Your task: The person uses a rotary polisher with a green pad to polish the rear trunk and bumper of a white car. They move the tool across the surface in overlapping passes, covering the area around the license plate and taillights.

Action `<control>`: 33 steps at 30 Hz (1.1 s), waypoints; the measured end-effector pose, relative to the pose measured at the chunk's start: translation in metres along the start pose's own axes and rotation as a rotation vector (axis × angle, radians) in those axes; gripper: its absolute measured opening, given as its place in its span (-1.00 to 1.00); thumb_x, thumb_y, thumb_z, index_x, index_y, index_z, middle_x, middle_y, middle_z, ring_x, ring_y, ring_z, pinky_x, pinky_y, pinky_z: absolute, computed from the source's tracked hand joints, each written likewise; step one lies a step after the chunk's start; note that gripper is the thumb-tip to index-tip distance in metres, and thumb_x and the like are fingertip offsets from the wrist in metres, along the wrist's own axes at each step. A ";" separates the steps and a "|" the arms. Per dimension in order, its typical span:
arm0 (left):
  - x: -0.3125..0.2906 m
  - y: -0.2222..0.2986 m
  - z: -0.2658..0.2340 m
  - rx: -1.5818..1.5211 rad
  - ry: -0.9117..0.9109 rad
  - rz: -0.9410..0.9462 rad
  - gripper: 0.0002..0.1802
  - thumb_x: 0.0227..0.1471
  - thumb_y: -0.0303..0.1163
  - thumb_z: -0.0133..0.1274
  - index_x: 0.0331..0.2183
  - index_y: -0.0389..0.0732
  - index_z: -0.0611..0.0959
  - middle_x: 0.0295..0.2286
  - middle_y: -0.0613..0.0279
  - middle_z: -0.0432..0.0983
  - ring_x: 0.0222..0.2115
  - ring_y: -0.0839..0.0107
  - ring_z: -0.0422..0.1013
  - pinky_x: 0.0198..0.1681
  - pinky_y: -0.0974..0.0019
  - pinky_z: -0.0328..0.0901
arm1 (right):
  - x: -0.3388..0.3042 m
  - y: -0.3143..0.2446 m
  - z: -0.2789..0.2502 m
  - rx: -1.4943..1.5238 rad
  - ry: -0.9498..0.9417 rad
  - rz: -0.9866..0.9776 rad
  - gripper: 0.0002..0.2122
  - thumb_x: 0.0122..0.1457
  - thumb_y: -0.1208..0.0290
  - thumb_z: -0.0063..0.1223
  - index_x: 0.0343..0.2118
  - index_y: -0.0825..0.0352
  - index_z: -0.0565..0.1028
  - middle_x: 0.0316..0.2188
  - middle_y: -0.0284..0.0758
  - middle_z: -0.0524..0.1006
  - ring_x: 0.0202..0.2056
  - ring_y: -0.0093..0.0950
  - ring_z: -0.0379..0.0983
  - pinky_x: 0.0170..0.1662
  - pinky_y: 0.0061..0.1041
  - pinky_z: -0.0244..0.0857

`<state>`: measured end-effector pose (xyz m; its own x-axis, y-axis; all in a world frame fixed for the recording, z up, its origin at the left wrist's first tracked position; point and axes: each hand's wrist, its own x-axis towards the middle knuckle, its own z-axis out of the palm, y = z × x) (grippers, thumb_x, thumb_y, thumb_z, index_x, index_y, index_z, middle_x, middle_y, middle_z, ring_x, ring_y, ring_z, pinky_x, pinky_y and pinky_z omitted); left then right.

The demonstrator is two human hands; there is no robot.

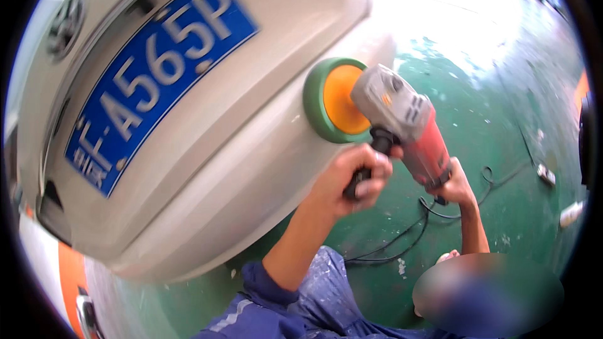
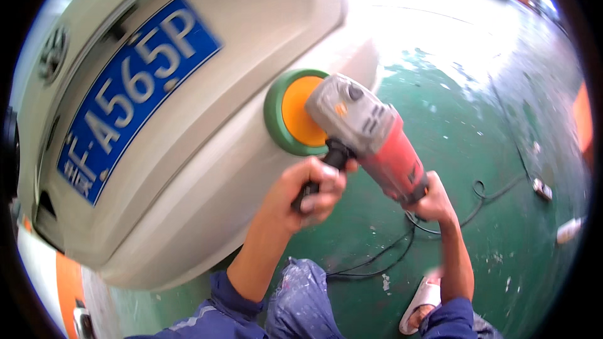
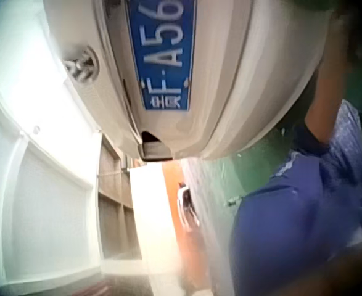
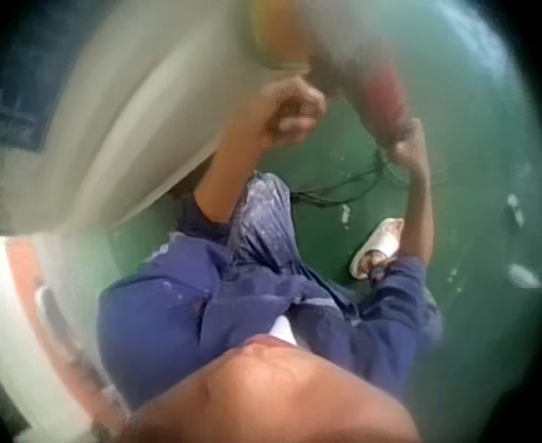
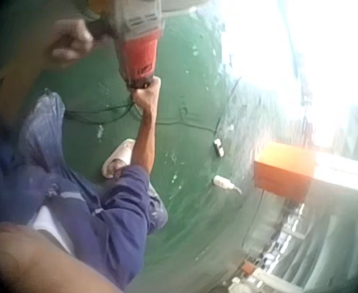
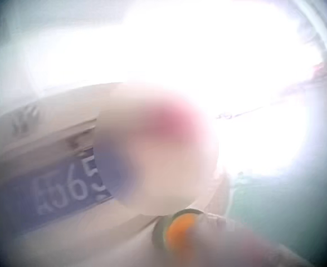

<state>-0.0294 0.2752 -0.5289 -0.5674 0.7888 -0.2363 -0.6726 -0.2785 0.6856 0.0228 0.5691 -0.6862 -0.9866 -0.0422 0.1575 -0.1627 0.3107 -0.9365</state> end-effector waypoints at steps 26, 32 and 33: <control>-0.337 -0.094 -0.055 0.100 0.421 0.276 -0.18 -0.18 -0.58 0.18 0.18 -0.34 0.33 -0.35 0.01 0.54 -0.75 0.52 0.30 -0.75 0.45 0.10 | -0.092 -0.174 0.158 -0.465 -0.520 0.023 -0.64 -0.23 0.44 0.37 -0.27 0.34 0.62 -0.40 -0.12 0.66 -0.31 -0.28 0.68 -0.17 -0.38 0.51; -0.270 -0.075 -0.048 0.544 0.245 0.066 -0.63 0.12 -0.47 0.15 -0.02 -0.36 0.59 -0.52 0.27 0.53 -0.59 0.55 0.43 -0.49 0.41 0.32 | -0.088 -0.117 0.140 -0.281 -0.391 -0.053 -0.77 -0.21 0.55 0.32 -0.38 0.35 0.64 -0.45 -0.23 0.68 -0.37 -0.56 0.65 -0.27 -0.49 0.48; -0.286 -0.082 -0.048 0.695 0.374 0.178 -0.63 0.08 -0.46 0.17 -0.05 -0.37 0.60 -0.49 0.22 0.56 -0.56 0.49 0.45 -0.46 0.36 0.35 | -0.087 -0.121 0.150 -0.262 -0.417 -0.051 -0.73 -0.25 0.53 0.32 -0.37 0.35 0.63 -0.44 -0.20 0.67 -0.36 -0.52 0.65 -0.25 -0.47 0.48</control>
<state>0.1655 0.0459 -0.5503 -0.8421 0.4951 -0.2138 -0.1780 0.1191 0.9768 0.1266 0.3926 -0.6341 -0.9061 -0.4229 0.0121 -0.2557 0.5245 -0.8121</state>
